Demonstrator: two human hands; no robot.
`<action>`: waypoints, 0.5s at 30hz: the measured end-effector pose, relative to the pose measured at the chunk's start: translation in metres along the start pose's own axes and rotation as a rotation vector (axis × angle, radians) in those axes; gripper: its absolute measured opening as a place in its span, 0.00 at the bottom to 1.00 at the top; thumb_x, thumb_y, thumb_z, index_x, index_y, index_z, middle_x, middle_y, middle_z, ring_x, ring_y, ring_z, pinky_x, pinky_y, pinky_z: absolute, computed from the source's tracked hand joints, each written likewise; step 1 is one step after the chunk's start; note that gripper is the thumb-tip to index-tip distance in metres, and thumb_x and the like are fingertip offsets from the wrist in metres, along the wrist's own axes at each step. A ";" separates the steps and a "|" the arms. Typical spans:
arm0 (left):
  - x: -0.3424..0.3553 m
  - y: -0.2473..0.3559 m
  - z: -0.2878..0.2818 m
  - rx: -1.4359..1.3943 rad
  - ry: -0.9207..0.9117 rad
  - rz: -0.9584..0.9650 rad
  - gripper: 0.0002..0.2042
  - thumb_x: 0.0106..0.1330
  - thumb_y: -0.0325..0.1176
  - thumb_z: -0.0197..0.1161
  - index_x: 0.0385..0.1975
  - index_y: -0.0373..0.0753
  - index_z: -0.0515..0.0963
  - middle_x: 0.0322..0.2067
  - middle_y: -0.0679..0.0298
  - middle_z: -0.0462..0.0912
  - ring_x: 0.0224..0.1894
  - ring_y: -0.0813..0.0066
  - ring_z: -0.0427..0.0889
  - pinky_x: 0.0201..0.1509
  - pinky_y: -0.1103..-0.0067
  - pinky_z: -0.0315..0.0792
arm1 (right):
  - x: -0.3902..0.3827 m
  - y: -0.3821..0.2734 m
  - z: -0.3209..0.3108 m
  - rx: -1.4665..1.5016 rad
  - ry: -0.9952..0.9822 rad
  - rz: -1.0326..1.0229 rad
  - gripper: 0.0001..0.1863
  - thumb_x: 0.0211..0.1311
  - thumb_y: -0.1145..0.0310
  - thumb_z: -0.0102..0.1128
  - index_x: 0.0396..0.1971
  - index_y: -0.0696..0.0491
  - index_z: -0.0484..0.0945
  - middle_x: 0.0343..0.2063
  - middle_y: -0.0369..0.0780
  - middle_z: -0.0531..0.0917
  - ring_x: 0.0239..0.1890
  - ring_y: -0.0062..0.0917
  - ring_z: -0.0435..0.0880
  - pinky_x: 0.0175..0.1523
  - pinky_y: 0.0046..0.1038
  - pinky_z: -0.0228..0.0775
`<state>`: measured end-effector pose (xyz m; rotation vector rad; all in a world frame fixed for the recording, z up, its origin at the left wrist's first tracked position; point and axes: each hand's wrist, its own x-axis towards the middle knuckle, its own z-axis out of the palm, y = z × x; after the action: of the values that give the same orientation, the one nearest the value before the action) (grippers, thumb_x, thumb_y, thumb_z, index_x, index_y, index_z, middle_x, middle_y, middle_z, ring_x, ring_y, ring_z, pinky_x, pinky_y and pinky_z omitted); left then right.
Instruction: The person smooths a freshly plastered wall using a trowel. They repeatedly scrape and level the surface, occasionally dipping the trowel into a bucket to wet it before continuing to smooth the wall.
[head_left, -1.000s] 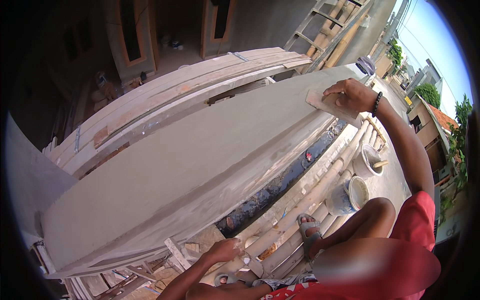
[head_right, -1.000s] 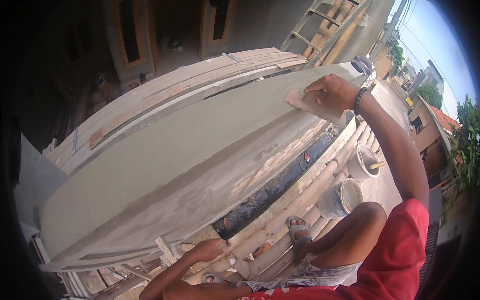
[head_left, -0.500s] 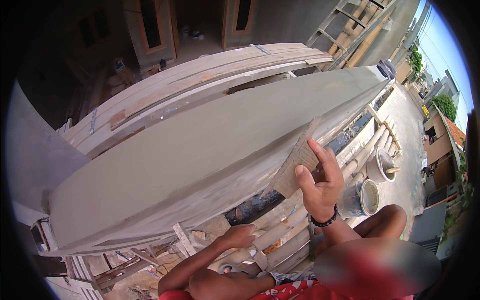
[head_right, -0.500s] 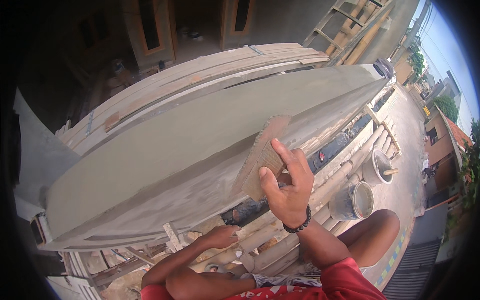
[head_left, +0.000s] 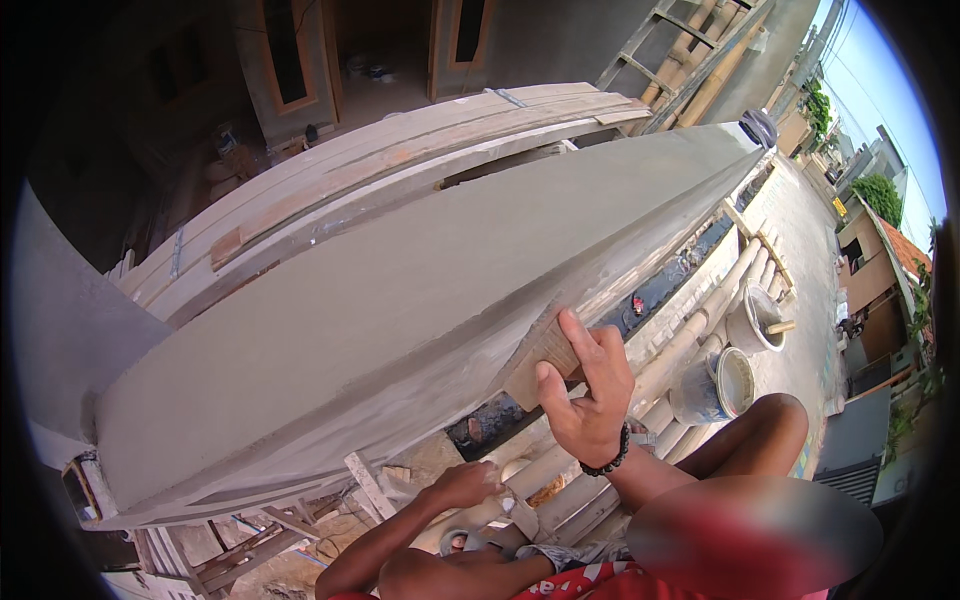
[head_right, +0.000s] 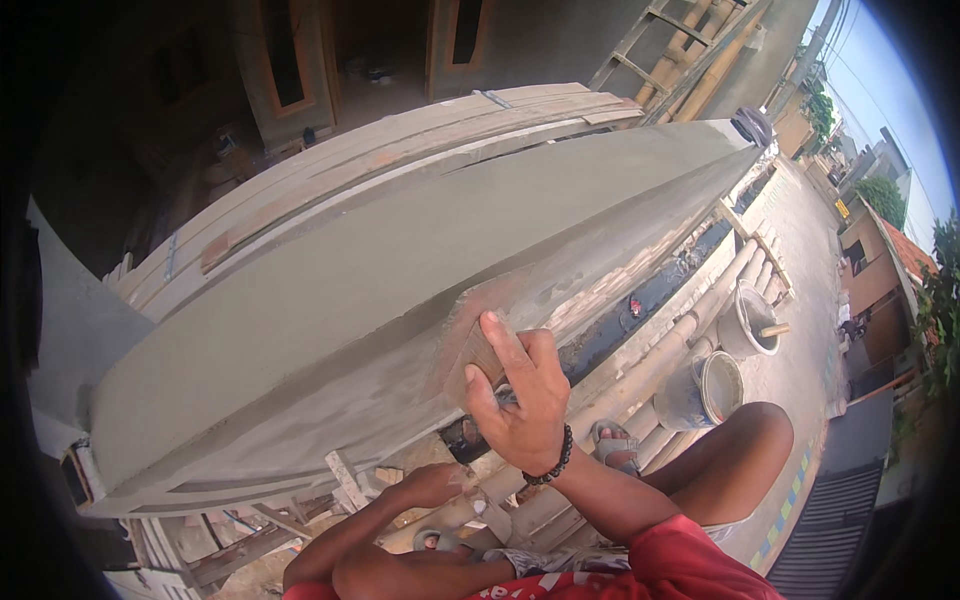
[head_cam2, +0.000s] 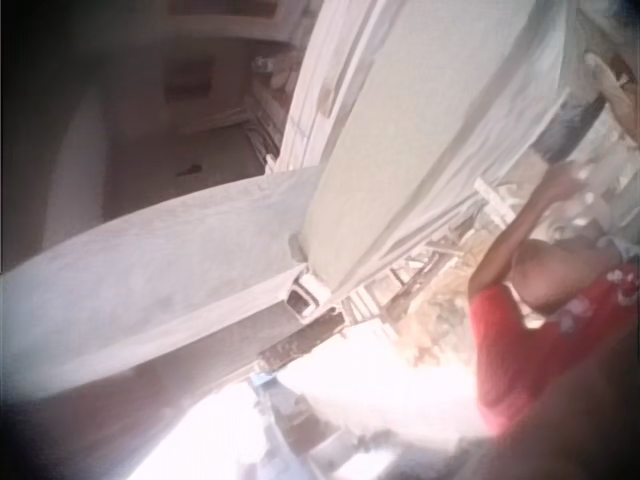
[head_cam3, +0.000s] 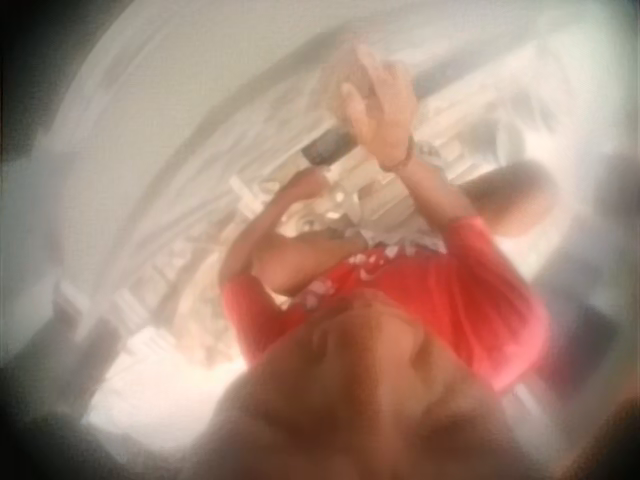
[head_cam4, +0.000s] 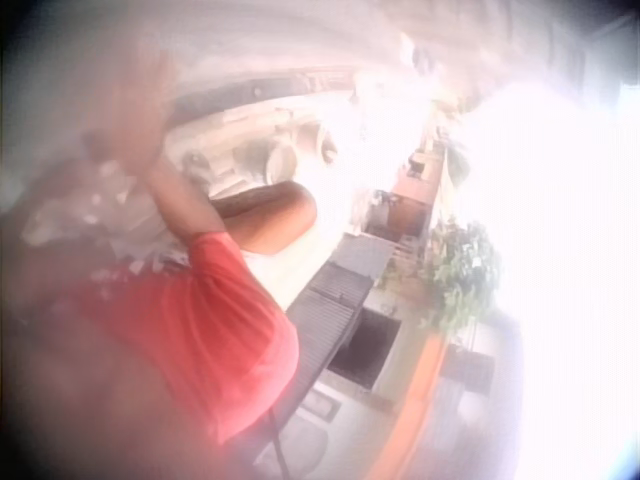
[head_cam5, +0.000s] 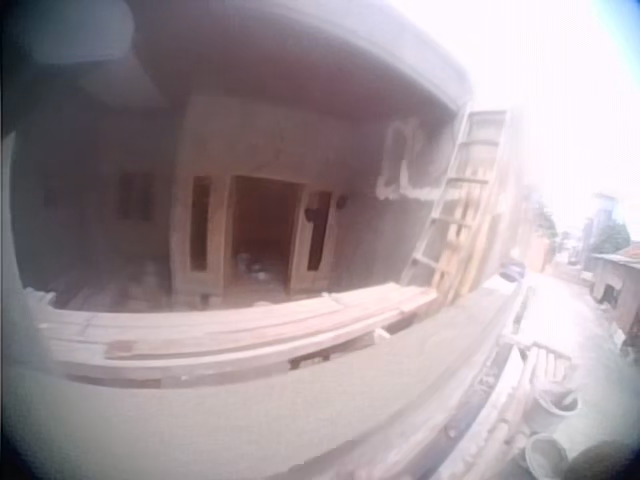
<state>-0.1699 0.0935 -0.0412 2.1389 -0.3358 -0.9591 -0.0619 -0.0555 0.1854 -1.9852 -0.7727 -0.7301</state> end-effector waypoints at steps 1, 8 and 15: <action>0.001 0.002 -0.001 0.001 0.002 0.009 0.27 0.66 0.49 0.58 0.57 0.35 0.71 0.52 0.45 0.78 0.56 0.50 0.77 0.59 0.64 0.70 | 0.011 0.000 0.005 0.017 0.006 -0.004 0.33 0.50 0.79 0.65 0.61 0.57 0.72 0.31 0.44 0.70 0.29 0.33 0.72 0.33 0.30 0.69; 0.016 0.003 0.001 -0.013 0.062 0.101 0.26 0.65 0.47 0.59 0.57 0.35 0.72 0.50 0.45 0.79 0.54 0.50 0.78 0.57 0.64 0.71 | -0.038 0.015 0.023 0.003 -0.238 0.054 0.30 0.52 0.79 0.64 0.59 0.58 0.74 0.31 0.45 0.72 0.30 0.33 0.74 0.36 0.29 0.70; 0.014 0.004 -0.003 -0.009 0.021 0.062 0.26 0.65 0.45 0.58 0.59 0.35 0.71 0.51 0.45 0.79 0.54 0.50 0.79 0.58 0.64 0.71 | 0.041 0.058 -0.032 -0.074 0.131 0.165 0.29 0.55 0.78 0.62 0.60 0.57 0.74 0.34 0.43 0.74 0.31 0.29 0.75 0.33 0.27 0.72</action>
<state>-0.1579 0.0848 -0.0448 2.1171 -0.3842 -0.9006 0.0008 -0.0991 0.2011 -2.0175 -0.5046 -0.7909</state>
